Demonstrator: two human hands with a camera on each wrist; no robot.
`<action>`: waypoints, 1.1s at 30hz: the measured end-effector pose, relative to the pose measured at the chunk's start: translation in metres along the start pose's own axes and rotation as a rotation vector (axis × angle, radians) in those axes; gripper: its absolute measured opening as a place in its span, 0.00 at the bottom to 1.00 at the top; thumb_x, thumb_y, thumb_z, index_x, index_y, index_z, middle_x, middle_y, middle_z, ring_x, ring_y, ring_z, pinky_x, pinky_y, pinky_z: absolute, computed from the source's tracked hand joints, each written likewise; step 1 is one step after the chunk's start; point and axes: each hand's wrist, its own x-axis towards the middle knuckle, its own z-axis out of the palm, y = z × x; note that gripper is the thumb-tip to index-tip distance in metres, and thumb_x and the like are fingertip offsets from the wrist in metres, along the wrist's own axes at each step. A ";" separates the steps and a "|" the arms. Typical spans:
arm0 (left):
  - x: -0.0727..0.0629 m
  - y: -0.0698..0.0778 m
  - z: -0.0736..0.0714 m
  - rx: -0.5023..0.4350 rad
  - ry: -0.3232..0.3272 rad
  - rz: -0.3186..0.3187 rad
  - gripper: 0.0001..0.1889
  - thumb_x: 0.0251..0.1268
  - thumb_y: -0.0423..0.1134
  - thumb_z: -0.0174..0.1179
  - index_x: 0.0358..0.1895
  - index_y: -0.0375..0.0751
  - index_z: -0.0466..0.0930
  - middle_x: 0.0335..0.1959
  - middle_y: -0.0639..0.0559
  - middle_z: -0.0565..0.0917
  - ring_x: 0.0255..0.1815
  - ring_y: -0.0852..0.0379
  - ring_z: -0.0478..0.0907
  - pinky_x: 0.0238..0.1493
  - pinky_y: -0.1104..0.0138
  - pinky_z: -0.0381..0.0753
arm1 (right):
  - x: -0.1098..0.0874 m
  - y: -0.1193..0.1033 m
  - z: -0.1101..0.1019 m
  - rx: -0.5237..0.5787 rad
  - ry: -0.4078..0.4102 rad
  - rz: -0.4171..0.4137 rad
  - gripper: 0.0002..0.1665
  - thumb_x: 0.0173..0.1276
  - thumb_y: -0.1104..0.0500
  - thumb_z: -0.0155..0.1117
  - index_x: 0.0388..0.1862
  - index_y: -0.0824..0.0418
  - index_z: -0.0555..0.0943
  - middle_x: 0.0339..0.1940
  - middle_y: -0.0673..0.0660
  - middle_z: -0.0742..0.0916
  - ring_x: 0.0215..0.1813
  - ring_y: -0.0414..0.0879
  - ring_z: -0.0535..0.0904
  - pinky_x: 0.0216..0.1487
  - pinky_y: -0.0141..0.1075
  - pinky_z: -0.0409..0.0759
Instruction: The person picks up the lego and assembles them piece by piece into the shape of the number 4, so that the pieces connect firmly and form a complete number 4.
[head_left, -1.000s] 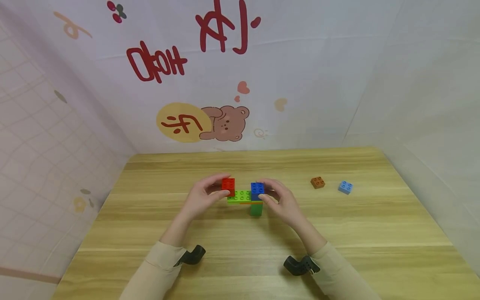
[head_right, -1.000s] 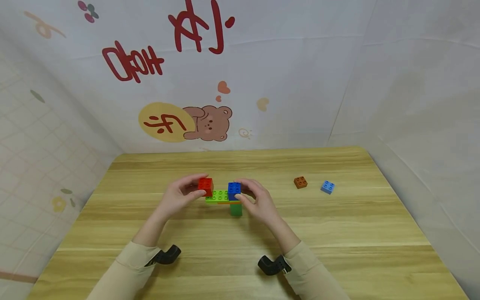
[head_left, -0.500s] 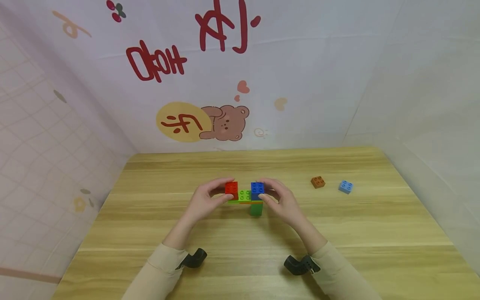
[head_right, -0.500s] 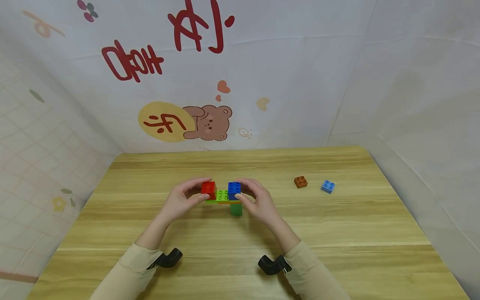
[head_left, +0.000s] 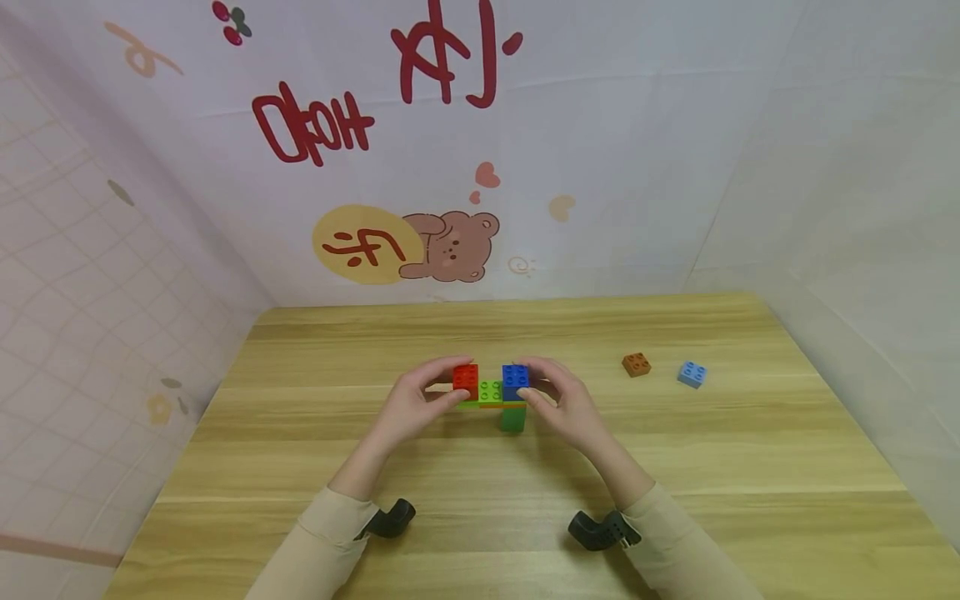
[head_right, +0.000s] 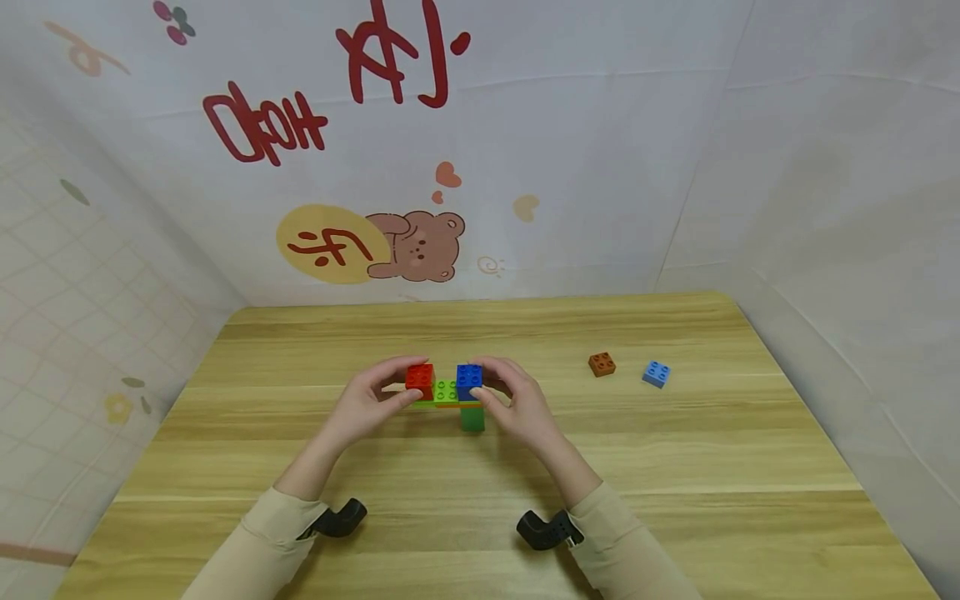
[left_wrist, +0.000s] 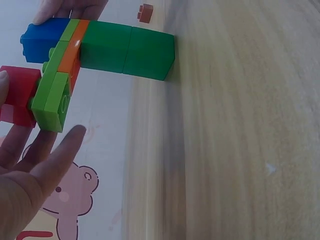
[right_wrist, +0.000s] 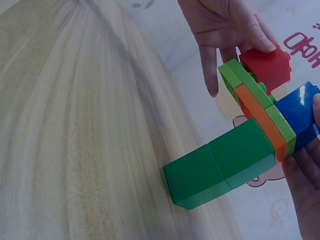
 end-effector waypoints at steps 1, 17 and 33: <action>0.000 0.000 0.000 -0.005 0.001 -0.004 0.23 0.64 0.33 0.68 0.63 0.44 0.79 0.56 0.48 0.82 0.54 0.49 0.79 0.50 0.60 0.83 | 0.000 0.000 0.000 0.002 -0.001 0.002 0.22 0.67 0.73 0.64 0.60 0.73 0.75 0.57 0.67 0.80 0.57 0.59 0.79 0.57 0.53 0.78; 0.001 0.003 0.007 -0.005 0.083 -0.094 0.18 0.66 0.38 0.67 0.59 0.48 0.82 0.54 0.51 0.83 0.53 0.52 0.80 0.48 0.61 0.84 | 0.001 -0.011 0.001 -0.007 0.002 0.004 0.23 0.65 0.77 0.63 0.59 0.78 0.74 0.56 0.72 0.80 0.56 0.64 0.78 0.56 0.51 0.79; 0.000 0.009 0.006 -0.045 0.106 -0.118 0.19 0.65 0.39 0.68 0.58 0.44 0.83 0.52 0.44 0.83 0.55 0.46 0.79 0.43 0.66 0.84 | 0.003 -0.040 -0.002 -0.004 -0.008 0.023 0.20 0.67 0.75 0.62 0.57 0.80 0.74 0.54 0.74 0.79 0.55 0.68 0.78 0.56 0.61 0.76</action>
